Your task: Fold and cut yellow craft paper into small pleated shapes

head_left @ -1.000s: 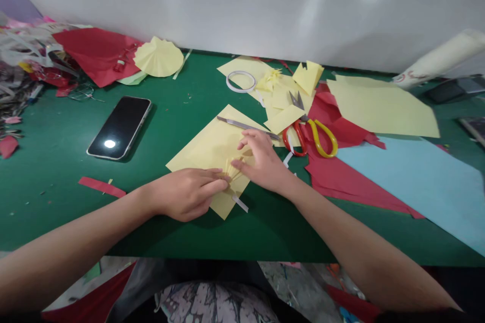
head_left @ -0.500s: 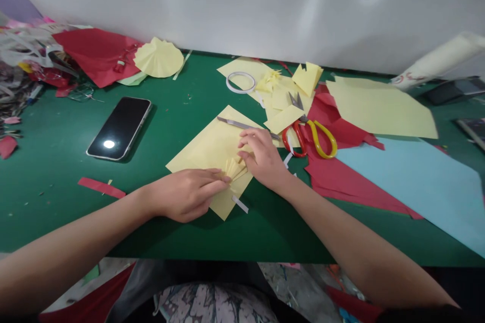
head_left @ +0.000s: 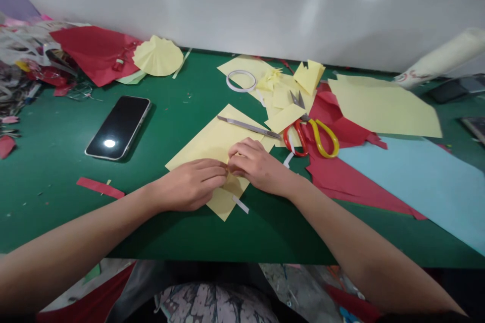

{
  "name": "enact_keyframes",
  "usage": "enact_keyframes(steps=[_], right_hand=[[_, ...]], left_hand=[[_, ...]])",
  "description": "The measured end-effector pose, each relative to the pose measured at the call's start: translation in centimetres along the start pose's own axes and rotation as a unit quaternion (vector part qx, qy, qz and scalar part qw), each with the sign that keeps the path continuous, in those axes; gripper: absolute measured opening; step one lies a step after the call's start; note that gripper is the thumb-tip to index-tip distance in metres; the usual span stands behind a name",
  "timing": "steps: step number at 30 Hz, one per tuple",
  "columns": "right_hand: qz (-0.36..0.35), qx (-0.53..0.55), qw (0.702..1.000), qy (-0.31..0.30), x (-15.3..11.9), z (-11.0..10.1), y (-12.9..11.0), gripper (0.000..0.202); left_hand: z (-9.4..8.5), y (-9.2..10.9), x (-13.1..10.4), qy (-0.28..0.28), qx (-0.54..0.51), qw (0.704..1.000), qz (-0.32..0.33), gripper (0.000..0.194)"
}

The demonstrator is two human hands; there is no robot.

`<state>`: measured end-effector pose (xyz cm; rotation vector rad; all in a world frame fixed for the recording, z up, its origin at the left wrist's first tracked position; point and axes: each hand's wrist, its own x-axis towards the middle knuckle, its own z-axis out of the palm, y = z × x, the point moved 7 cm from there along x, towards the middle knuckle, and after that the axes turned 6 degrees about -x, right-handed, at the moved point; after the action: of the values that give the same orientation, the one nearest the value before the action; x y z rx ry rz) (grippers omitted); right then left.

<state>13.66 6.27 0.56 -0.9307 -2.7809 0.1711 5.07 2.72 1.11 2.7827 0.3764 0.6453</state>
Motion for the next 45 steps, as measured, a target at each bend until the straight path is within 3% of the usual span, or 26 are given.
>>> enact_keyframes(steps=[12,20,33,45], right_hand=[[-0.020,-0.053,0.998,0.015,-0.14,-0.20,-0.48,0.018],[-0.039,-0.069,0.997,-0.002,-0.20,0.02,-0.61,0.019],[-0.069,-0.034,0.997,-0.011,-0.38,-0.25,-0.54,0.025],[-0.075,-0.029,0.997,0.009,-0.75,-0.96,-0.58,0.025]], left_hand=[[0.05,-0.26,-0.14,-0.028,0.036,0.999,-0.012,0.031],[0.38,-0.66,-0.31,-0.043,-0.007,0.999,-0.023,0.034],[0.38,-0.88,-0.50,-0.037,-0.027,0.998,-0.030,0.036],[0.68,-0.77,-0.30,-0.082,-0.028,0.996,-0.032,0.041]])
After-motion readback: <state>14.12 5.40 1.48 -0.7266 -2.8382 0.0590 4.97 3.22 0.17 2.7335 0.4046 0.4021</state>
